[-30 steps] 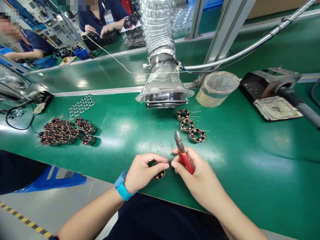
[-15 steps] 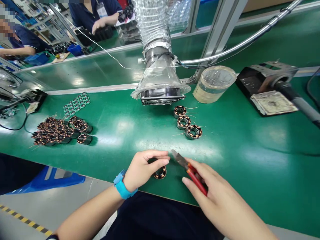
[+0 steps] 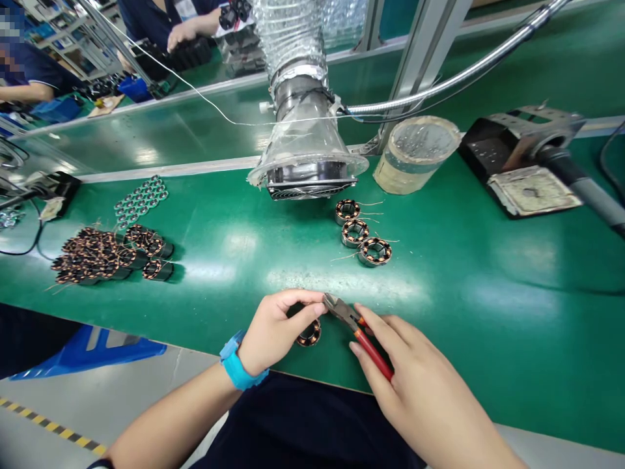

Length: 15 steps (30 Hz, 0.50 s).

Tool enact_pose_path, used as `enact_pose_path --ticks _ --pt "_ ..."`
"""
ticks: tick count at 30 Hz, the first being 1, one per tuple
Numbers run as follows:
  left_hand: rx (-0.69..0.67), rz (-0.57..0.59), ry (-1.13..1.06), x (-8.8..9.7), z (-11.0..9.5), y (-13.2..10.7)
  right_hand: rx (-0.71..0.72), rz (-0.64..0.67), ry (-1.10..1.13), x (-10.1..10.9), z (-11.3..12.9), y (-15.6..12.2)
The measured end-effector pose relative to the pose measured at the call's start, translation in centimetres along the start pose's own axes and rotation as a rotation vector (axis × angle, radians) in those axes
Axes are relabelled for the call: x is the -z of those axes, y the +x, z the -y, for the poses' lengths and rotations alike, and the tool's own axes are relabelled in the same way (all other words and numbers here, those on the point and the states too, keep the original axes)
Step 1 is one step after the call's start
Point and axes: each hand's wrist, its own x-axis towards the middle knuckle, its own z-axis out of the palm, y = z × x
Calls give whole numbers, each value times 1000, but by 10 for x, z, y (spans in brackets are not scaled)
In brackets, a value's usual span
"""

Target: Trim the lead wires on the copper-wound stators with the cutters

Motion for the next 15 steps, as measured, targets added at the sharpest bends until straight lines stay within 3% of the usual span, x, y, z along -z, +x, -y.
enact_pose_path --ticks 8,15 --pt "39 17 -53 1 -1 0 -271 247 289 10 0 5" --pt "76 30 -94 2 -1 0 -367 351 410 17 1 15"
